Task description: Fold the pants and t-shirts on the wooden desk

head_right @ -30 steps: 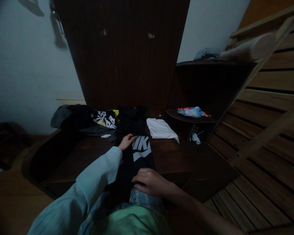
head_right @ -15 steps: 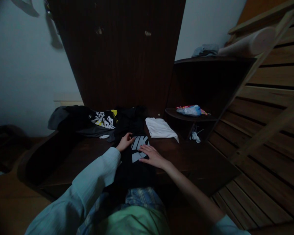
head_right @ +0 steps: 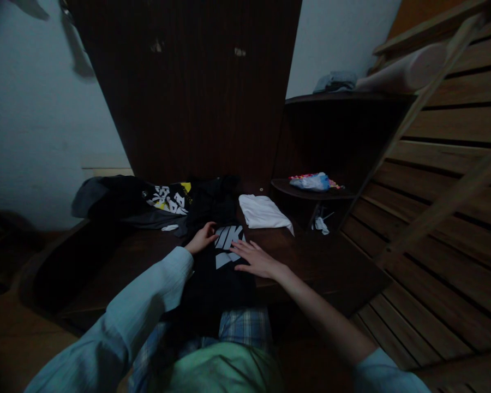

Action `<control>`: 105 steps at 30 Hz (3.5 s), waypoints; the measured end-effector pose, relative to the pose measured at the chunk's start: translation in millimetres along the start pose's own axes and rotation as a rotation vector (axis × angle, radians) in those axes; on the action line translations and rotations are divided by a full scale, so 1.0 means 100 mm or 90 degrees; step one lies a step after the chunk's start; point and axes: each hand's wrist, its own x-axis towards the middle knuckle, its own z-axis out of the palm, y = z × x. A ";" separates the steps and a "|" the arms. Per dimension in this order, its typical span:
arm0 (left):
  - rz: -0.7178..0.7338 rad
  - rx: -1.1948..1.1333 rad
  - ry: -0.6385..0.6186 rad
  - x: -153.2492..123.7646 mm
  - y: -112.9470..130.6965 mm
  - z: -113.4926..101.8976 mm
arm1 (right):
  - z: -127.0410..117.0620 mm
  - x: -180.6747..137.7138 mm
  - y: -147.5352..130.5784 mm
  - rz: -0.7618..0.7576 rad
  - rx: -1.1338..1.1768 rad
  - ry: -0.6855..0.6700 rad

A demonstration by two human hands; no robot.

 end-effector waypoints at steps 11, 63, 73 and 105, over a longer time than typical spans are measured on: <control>-0.012 -0.004 0.021 -0.01 0.04 0.00 | 0.22 -0.67 -0.51 -0.013 0.051 0.092; 0.048 0.392 -0.216 -1.15 0.03 -0.80 | 0.48 -0.66 -0.61 0.045 -0.086 0.141; 0.149 0.341 -0.281 -1.27 0.52 -0.57 | -0.17 -0.10 -0.66 -0.008 0.023 0.156; 0.156 0.354 -0.279 -1.36 0.40 -0.52 | 0.11 0.86 -0.32 -0.062 -0.140 0.096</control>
